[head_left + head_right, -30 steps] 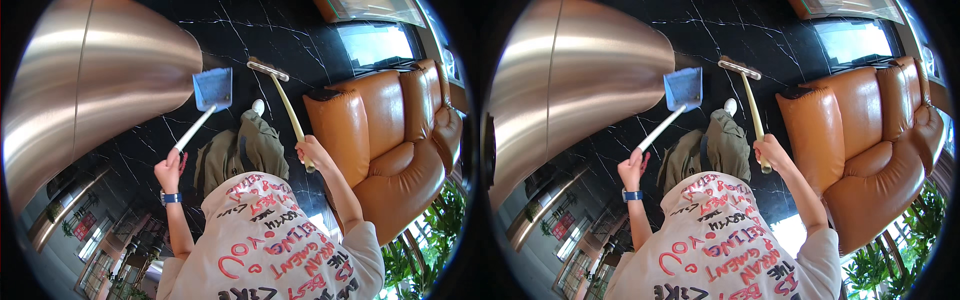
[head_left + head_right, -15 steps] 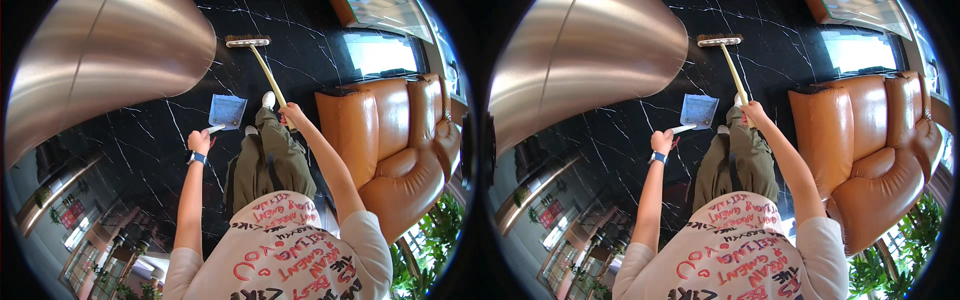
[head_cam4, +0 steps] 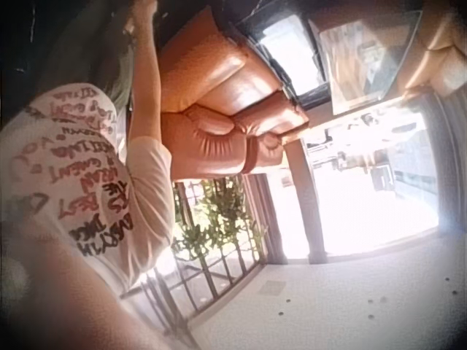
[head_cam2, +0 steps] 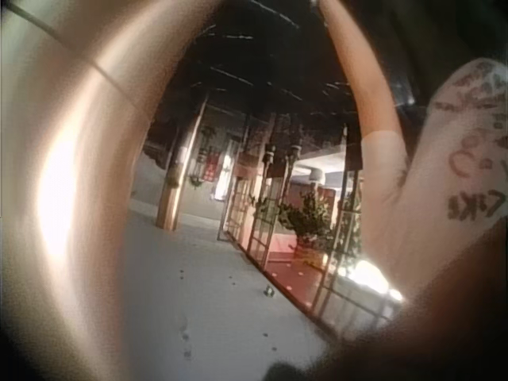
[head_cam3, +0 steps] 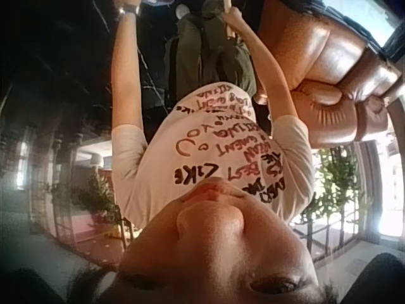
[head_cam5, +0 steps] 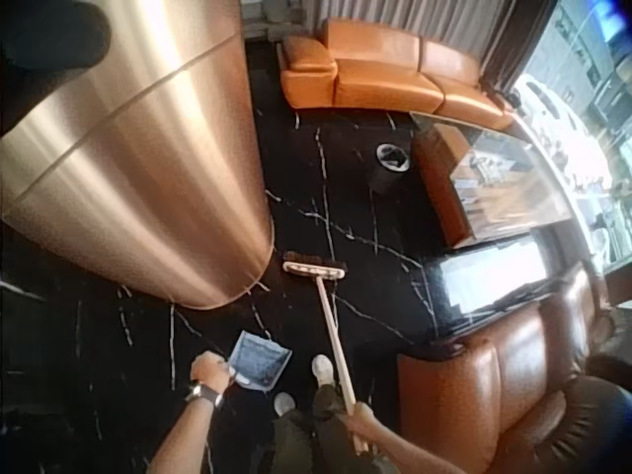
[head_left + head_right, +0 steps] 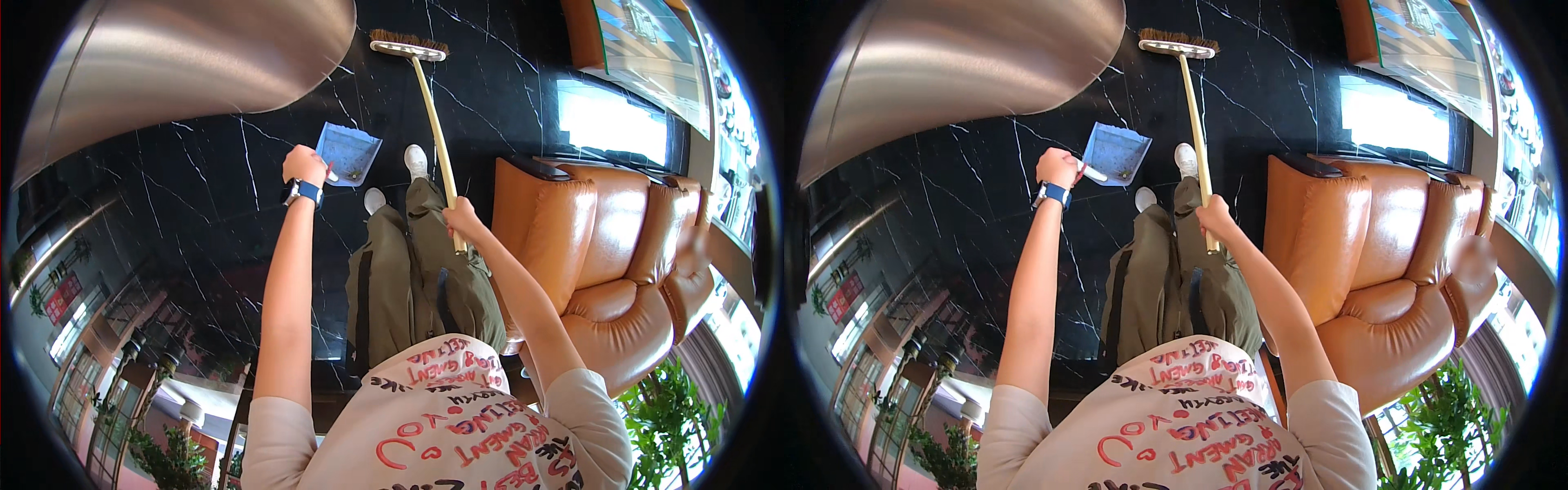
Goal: The person sweeps the floor around the furniture using a broom, collecting dirt into a dustpan, and removes debris from the broom bristles by hand.
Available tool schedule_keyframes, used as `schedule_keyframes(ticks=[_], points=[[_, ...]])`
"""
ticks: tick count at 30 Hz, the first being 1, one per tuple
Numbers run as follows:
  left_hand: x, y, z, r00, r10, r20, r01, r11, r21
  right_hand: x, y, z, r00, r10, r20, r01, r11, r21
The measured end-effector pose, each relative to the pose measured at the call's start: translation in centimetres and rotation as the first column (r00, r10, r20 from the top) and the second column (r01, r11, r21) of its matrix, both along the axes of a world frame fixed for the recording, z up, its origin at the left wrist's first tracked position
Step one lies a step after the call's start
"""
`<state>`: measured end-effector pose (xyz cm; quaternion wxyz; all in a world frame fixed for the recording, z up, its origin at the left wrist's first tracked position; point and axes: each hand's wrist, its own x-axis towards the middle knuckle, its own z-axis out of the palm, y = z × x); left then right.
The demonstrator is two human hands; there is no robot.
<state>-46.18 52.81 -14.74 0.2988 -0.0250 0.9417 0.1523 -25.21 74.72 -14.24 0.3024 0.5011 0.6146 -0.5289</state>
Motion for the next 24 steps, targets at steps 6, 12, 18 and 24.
schedule_keyframes(ticks=[6,12,18,24], points=[[-0.7,0.0,-0.8,1.000,0.009,-0.006,-0.009,0.999,-0.031,2.6,1.1,0.6,0.964,0.256,0.069,-0.257,0.966,0.021],[-1.2,0.0,-1.4,0.999,0.023,0.022,-0.022,0.999,-0.032,6.0,2.8,6.4,0.962,0.272,0.040,-0.259,0.945,-0.199],[1.2,0.0,-2.3,0.987,0.037,-0.155,-0.039,0.999,-0.009,5.2,9.3,11.9,0.935,-0.057,0.351,0.310,0.613,-0.727],[2.4,-0.9,-0.5,0.989,-0.041,-0.142,0.042,0.999,0.000,3.2,8.0,19.7,0.948,0.221,0.231,-0.051,0.819,-0.572]])
